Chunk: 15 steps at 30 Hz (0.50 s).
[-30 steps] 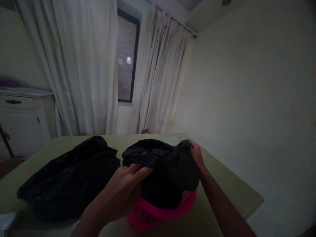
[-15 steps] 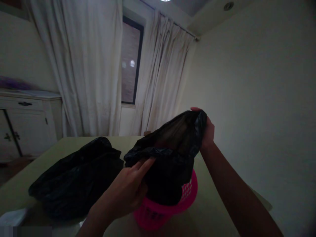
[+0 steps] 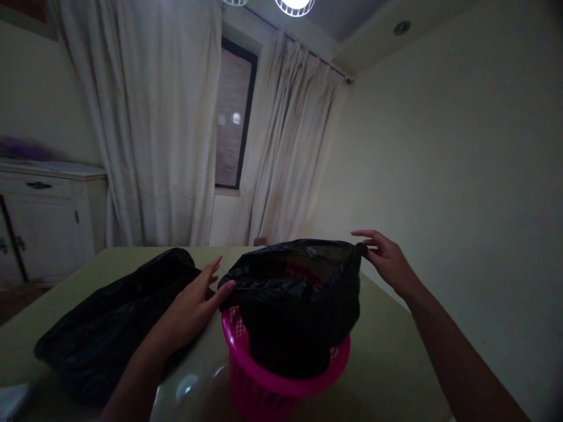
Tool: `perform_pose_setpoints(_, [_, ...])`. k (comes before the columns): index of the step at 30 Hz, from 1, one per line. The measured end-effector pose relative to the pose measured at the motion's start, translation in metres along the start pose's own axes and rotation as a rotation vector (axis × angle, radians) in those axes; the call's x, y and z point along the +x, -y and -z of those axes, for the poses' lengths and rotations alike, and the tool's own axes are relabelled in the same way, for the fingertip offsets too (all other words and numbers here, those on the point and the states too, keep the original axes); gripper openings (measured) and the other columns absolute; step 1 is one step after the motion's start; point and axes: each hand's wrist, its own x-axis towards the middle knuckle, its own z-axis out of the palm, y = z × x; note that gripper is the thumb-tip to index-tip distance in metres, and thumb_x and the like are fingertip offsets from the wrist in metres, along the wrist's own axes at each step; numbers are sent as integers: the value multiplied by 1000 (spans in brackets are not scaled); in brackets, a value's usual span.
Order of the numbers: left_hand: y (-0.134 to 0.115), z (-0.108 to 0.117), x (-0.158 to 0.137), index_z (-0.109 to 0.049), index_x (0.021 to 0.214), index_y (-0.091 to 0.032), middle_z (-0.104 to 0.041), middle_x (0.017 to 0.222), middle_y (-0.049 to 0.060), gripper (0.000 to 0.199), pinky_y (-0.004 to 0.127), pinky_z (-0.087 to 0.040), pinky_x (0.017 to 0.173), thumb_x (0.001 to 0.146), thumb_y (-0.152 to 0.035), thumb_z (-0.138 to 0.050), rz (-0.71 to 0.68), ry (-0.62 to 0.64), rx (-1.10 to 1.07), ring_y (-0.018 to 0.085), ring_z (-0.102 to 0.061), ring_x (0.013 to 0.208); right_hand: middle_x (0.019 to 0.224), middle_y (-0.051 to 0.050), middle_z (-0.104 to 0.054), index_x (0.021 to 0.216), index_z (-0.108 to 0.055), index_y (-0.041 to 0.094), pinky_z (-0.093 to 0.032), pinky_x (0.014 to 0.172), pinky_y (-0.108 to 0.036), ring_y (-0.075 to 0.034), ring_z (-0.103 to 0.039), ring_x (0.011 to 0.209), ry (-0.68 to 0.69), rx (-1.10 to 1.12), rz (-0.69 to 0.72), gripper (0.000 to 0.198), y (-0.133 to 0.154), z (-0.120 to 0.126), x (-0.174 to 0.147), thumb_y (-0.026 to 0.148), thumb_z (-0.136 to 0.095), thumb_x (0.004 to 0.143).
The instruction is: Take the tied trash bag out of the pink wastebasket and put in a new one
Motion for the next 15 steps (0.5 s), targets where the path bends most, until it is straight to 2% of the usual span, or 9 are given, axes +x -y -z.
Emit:
perform_pose_setpoints(2, [13, -3, 8, -61, 154, -19, -80, 134, 20, 84, 55, -65, 102, 92, -75, -67, 61, 77, -103, 39, -79, 121, 140, -13, -72, 127, -80, 29, -59, 99, -49, -30, -70, 118, 62, -159, 202, 38, 9, 8, -10, 44, -78, 92])
perform_pose_setpoints(3, [17, -3, 11, -65, 148, -19, -82, 128, 18, 79, 53, -66, 99, 91, -73, -70, 57, 70, -134, 37, -81, 116, 144, -12, -71, 128, -81, 32, -58, 104, -51, -30, -68, 126, 110, -234, 296, 33, 14, 11, -15, 42, -76, 97])
perform_pose_setpoints(5, [18, -3, 12, -75, 134, -20, -85, 117, 13, 67, 50, -66, 95, 88, -68, -76, 33, -28, -120, 35, -82, 105, 144, -10, -71, 125, -82, 36, -56, 110, -52, -30, -65, 133, 191, -377, 439, 25, 20, 14, -25, 35, -68, 104])
perform_pose_setpoints(7, [11, 1, 10, -80, 124, -21, -85, 107, 11, 59, 48, -67, 90, 85, -65, -80, 18, -160, -103, 32, -81, 97, 141, -10, -73, 123, -82, 35, -57, 108, -52, -28, -67, 130, 199, -473, 509, 28, 19, 17, -30, 29, -59, 108])
perform_pose_setpoints(9, [-1, 5, 3, -82, 117, -22, -84, 113, 10, 50, 42, -66, 92, 84, -59, -86, -16, -280, -217, 30, -80, 104, 138, -12, -74, 123, -81, 30, -60, 105, -53, -29, -68, 127, 164, -546, 515, 31, 9, 26, -28, 26, -54, 109])
perform_pose_setpoints(12, [-24, 13, -9, -80, 103, -25, -83, 132, 5, 32, 28, -65, 97, 80, -41, -96, -86, -440, -598, 23, -78, 119, 136, -17, -74, 117, -82, 24, -63, 100, -57, -33, -71, 121, 196, -716, 454, 34, -11, 46, -19, 16, -51, 103])
perform_pose_setpoints(15, [-46, 16, -23, -77, 93, -27, -83, 131, 0, 28, 19, -65, 90, 77, -32, -99, -79, -499, -809, 18, -79, 116, 139, -19, -73, 116, -80, 21, -62, 101, -61, -36, -72, 122, 239, -847, 381, 41, -7, 58, -16, 7, -49, 93])
